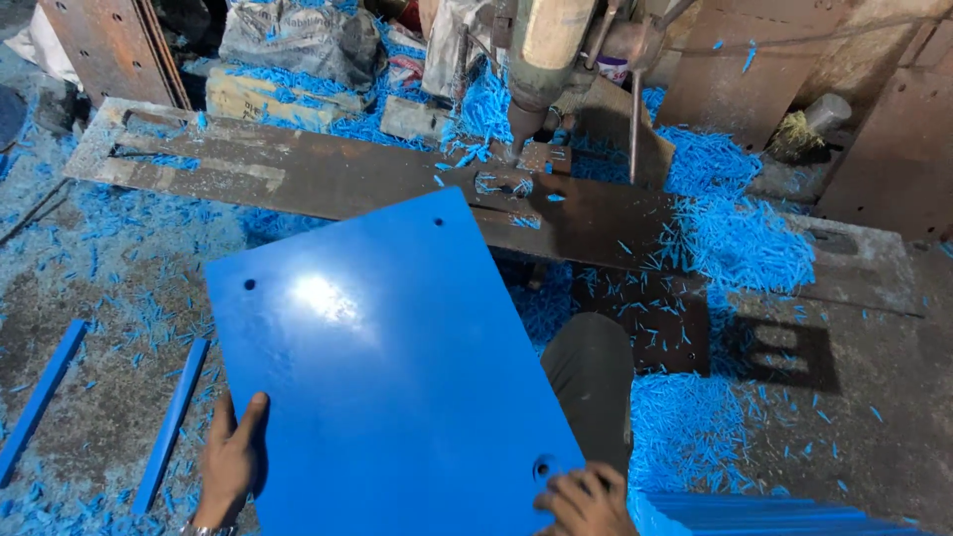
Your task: The person sits at a floor-mounted drill press in a workshop, first hammering a metal rod and adjusting the drill bit against a wood block, then drilling holes in blue plastic sheets, repositioning each sheet to drill multiple holes.
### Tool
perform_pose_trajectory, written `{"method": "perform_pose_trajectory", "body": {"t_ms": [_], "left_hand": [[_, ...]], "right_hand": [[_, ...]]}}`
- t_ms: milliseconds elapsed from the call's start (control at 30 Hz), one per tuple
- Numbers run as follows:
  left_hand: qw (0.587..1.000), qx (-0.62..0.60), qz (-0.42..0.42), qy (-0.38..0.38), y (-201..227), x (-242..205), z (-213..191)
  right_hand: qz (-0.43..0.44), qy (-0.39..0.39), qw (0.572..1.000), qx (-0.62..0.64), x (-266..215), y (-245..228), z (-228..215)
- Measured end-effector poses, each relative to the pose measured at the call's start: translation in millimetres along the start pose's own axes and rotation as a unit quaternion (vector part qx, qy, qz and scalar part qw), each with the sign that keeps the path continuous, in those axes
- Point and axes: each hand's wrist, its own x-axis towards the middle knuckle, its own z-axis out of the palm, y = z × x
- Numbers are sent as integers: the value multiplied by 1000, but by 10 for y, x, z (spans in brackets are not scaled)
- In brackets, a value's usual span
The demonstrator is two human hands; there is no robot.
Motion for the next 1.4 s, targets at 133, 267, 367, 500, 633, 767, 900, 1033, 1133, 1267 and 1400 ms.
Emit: {"method": "perform_pose_trajectory", "body": {"t_ms": [133, 267, 367, 500, 633, 767, 900, 1033, 1133, 1267, 1400], "left_hand": [[985, -136, 105, -22, 183, 24, 220], [972, -214, 78, -51, 516, 112, 574], [961, -257, 89, -46, 788, 267, 885], [946, -308, 92, -48, 888, 534, 1099], [985, -106, 132, 28, 1141, 500, 1081], [989, -60, 130, 27, 1207, 401, 1028], [988, -80, 134, 11, 1175, 420, 1059], [985, -26, 167, 22, 1221, 365, 1061], [986, -46, 155, 25, 1138, 383, 1058], [987, -93, 127, 22, 1042, 395, 1035], [989, 5, 144, 39, 994, 461, 938]], "right_hand": [[13, 120, 984, -134, -854, 234, 896], [40, 164, 960, -221, -394, 188, 119], [208, 65, 974, -59, 388, 10, -644], [212, 56, 973, -67, 742, 163, -841], [242, -10, 970, -36, 844, 232, -896], [231, 0, 973, -16, 784, 204, -874], [222, 5, 975, -16, 765, 212, -891], [242, -16, 970, -15, 732, 263, -887], [230, -26, 973, -9, 700, 325, -829], [236, -43, 971, -1, 622, 361, -759], [233, -45, 971, 6, 585, 442, -730]]}}
